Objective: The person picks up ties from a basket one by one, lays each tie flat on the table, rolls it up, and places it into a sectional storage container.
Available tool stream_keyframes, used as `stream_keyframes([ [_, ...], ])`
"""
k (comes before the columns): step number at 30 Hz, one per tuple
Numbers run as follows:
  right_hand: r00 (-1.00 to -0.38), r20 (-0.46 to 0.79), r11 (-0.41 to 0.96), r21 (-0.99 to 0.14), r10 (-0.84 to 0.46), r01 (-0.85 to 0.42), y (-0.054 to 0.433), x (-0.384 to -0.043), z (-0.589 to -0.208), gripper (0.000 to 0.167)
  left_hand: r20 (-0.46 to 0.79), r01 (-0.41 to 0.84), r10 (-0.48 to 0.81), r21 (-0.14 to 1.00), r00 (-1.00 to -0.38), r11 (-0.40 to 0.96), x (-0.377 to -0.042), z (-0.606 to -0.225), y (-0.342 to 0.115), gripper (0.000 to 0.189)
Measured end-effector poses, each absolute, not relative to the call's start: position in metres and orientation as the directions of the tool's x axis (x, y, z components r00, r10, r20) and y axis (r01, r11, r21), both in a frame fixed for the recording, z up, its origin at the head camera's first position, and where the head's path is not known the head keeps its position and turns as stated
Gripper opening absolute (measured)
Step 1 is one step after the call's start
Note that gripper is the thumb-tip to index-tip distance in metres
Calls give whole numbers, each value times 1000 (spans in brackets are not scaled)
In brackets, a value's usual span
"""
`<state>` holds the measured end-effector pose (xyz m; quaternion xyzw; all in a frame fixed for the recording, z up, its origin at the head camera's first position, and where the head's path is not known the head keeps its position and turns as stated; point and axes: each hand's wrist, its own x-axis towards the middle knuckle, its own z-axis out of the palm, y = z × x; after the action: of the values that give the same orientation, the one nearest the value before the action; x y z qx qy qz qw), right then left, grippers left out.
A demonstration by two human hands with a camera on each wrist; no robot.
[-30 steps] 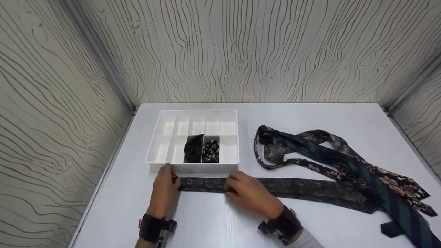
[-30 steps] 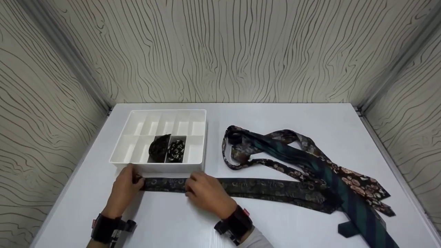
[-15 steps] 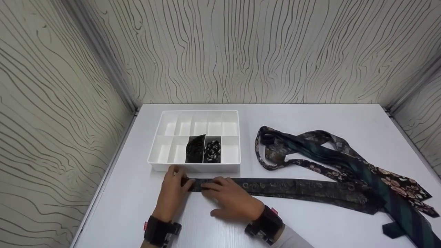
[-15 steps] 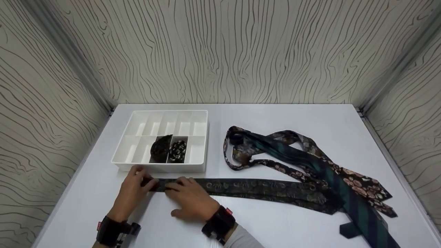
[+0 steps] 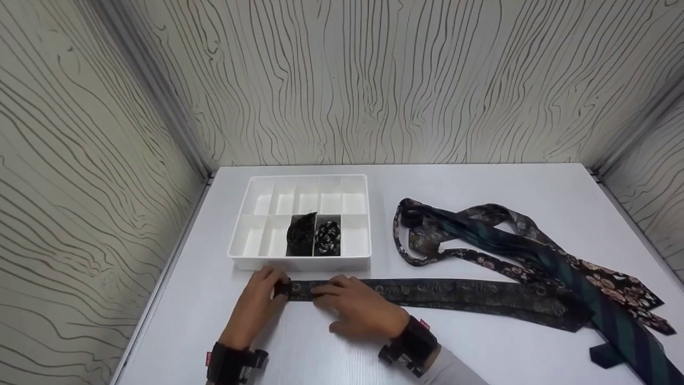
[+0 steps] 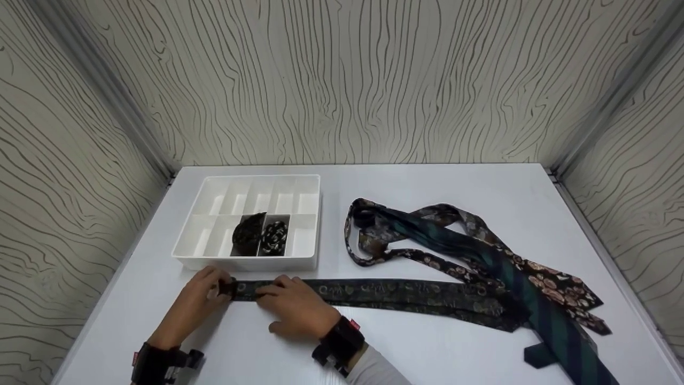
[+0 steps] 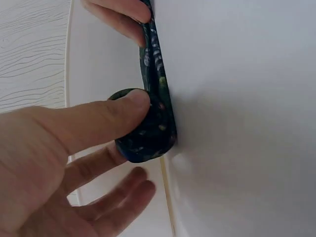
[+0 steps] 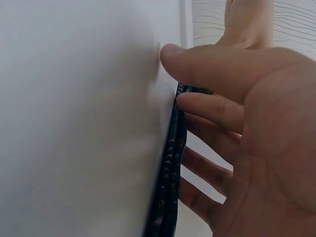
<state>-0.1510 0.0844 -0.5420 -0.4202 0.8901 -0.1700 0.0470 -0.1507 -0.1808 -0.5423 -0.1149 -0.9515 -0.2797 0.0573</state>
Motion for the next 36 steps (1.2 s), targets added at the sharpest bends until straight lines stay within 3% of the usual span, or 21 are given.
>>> stream_keyframes([
  [5,-640,53,590,-333,-767,-735,87,-151,-541,50,171,268,208,522,-963,810,-149,-539,-181,33],
  [11,-648,59,599,-325,-759,-732,85,-152,-535,43,163,375,339,458,-927,806,-149,-530,-171,26],
  [15,-640,73,589,-321,-765,-742,84,-152,-535,41,134,393,373,427,-918,814,-148,-526,-166,32],
  [21,-631,87,580,-313,-771,-752,84,-151,-536,44,145,364,334,412,-931,835,-145,-529,-167,32],
  [30,-649,68,599,-323,-758,-733,83,-151,-536,45,152,419,391,357,-908,835,-144,-520,-156,24],
  [36,-649,45,616,-275,-759,-739,79,-151,-537,62,178,469,435,271,-883,841,-144,-514,-141,16],
])
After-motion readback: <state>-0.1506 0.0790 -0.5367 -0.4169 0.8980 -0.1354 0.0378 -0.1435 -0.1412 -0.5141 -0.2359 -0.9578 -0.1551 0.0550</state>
